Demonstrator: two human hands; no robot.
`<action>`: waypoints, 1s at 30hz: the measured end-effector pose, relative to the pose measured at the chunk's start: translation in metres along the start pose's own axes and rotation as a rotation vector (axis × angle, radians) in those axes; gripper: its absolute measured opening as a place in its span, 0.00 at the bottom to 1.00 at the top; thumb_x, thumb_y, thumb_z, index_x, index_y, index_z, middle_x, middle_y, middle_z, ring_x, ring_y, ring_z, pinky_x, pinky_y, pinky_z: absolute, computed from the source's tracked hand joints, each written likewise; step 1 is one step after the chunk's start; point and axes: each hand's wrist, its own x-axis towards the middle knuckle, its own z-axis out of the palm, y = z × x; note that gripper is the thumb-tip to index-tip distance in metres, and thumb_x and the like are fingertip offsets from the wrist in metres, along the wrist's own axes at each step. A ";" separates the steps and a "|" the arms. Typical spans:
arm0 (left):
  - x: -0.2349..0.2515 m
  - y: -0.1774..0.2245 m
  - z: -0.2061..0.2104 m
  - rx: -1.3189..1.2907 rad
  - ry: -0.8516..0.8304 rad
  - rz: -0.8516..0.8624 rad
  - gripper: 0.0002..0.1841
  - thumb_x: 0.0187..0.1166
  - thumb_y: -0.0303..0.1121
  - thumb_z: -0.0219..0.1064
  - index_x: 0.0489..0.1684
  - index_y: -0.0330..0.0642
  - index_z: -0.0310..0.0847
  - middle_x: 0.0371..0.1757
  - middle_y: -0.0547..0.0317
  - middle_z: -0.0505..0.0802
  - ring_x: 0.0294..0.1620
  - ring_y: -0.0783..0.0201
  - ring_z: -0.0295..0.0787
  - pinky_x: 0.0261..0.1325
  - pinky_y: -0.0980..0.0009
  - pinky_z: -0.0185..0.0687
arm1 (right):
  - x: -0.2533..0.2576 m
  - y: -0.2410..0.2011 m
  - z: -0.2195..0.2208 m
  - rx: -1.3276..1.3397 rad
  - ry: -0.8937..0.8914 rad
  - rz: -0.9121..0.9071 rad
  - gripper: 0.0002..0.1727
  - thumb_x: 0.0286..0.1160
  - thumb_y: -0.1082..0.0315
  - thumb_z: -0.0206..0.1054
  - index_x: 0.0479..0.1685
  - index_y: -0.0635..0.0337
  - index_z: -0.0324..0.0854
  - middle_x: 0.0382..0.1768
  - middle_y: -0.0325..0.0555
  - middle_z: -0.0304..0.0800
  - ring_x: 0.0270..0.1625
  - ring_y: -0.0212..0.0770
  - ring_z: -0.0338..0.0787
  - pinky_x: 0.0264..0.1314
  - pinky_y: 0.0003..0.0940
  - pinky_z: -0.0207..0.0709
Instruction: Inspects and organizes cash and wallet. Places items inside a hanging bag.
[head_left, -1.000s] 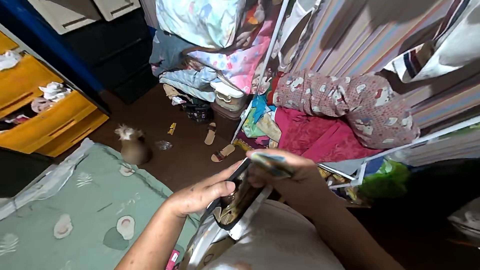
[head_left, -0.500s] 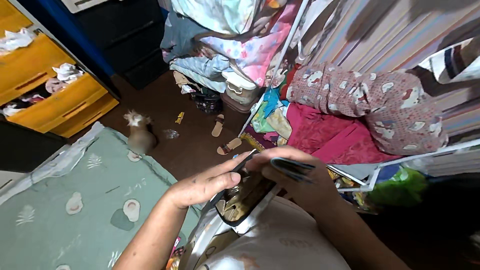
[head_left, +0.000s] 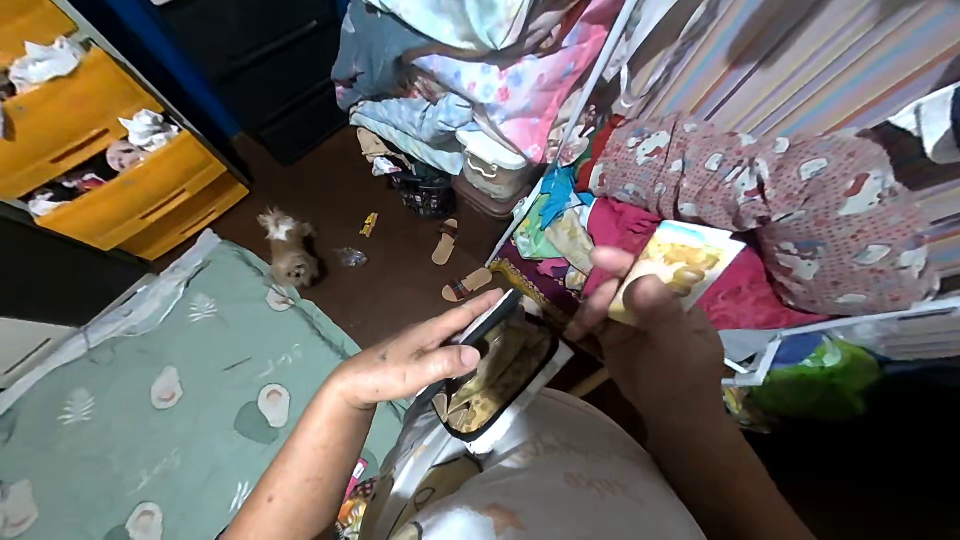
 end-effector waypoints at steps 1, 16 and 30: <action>0.001 -0.004 0.000 -0.052 -0.005 0.026 0.56 0.72 0.75 0.59 0.94 0.42 0.50 0.82 0.57 0.79 0.78 0.68 0.77 0.78 0.66 0.76 | -0.001 0.001 -0.003 -0.008 0.026 0.003 0.22 0.88 0.48 0.60 0.71 0.49 0.80 0.32 0.29 0.94 0.34 0.29 0.94 0.42 0.29 0.92; 0.001 -0.042 0.020 -0.745 0.011 -0.220 0.35 0.67 0.63 0.75 0.71 0.55 0.81 0.51 0.48 0.95 0.49 0.56 0.95 0.54 0.63 0.93 | -0.011 0.056 -0.041 0.047 -0.380 0.451 0.36 0.77 0.36 0.63 0.73 0.55 0.83 0.70 0.41 0.88 0.64 0.32 0.87 0.63 0.31 0.82; -0.008 -0.048 0.018 -0.904 -0.059 -0.172 0.33 0.73 0.56 0.74 0.79 0.57 0.77 0.57 0.44 0.93 0.55 0.51 0.94 0.59 0.58 0.91 | -0.002 0.047 -0.013 -0.174 -0.164 0.606 0.19 0.89 0.57 0.54 0.60 0.61 0.82 0.51 0.40 0.92 0.51 0.31 0.90 0.58 0.32 0.84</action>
